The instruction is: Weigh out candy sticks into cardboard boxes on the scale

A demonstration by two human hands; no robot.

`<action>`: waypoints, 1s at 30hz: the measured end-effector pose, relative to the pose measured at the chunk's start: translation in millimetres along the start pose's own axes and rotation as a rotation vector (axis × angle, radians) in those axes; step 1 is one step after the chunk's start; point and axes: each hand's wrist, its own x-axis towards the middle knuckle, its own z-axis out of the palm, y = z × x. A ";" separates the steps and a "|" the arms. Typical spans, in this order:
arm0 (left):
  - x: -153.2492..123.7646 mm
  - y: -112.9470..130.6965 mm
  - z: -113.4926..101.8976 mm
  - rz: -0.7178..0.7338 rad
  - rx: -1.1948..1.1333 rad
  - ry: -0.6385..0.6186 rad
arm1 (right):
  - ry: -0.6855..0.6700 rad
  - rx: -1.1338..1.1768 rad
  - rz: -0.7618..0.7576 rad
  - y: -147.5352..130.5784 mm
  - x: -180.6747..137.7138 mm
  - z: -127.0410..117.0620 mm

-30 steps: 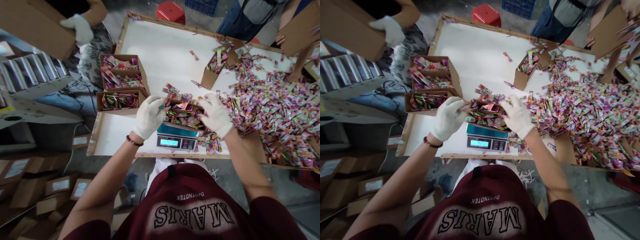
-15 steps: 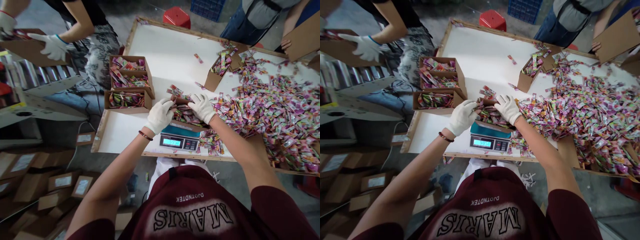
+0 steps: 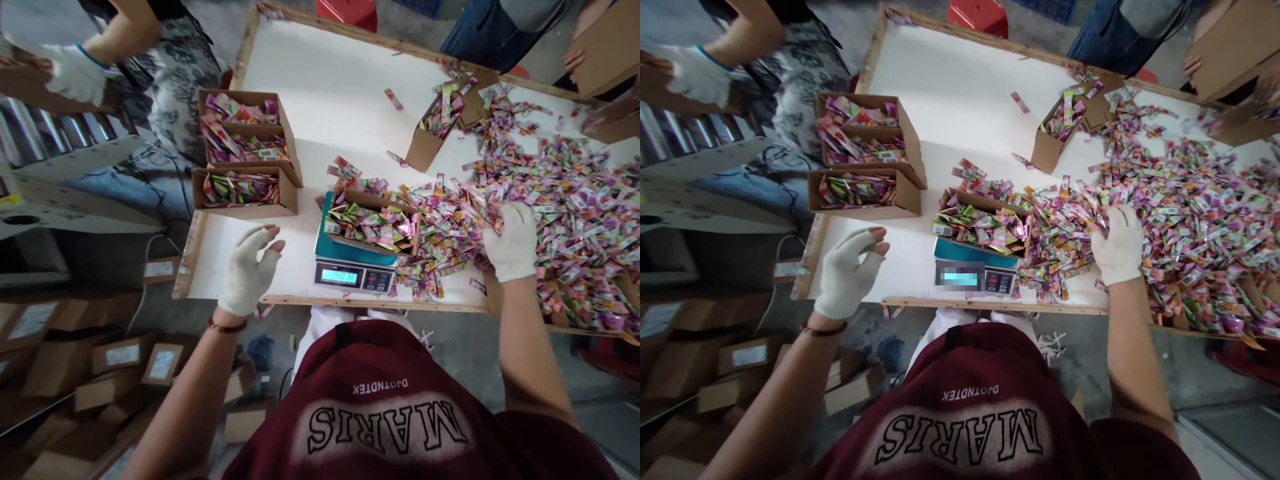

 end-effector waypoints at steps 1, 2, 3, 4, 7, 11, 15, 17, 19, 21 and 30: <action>-5.4 -4.6 -1.6 -0.022 0.001 -0.003 | -0.019 0.020 0.003 0.0 -2.9 -0.1; -8.4 -6.8 -2.4 -0.030 0.002 -0.003 | -0.038 0.064 -0.016 -5.4 -3.5 0.9; -9.0 -6.6 -2.4 -0.027 0.002 -0.002 | -0.059 0.119 -0.051 -15.7 -1.6 2.6; -7.3 -4.0 -2.0 -0.016 0.004 -0.002 | -0.081 0.177 -0.096 -29.7 2.5 4.7; 6.8 14.4 1.1 0.041 0.015 0.010 | -0.174 0.315 -0.229 -82.7 22.1 13.6; 28.5 47.5 6.8 0.158 0.018 0.012 | -0.470 0.228 -0.349 -147.6 46.6 35.9; 38.9 68.9 13.5 0.232 -0.002 -0.016 | -0.811 -0.077 -0.337 -187.9 55.9 65.9; 41.2 73.1 17.6 0.257 -0.004 -0.030 | -0.921 -0.162 -0.317 -195.7 57.3 76.1; 43.4 74.4 22.4 0.265 0.002 -0.046 | -0.951 -0.167 -0.337 -194.4 58.6 79.6; 46.1 74.5 27.5 0.269 0.013 -0.059 | -0.892 -0.104 -0.374 -186.3 60.5 76.4; 60.1 82.0 31.4 0.288 0.042 -0.094 | -0.558 0.333 -0.230 -125.6 55.8 9.9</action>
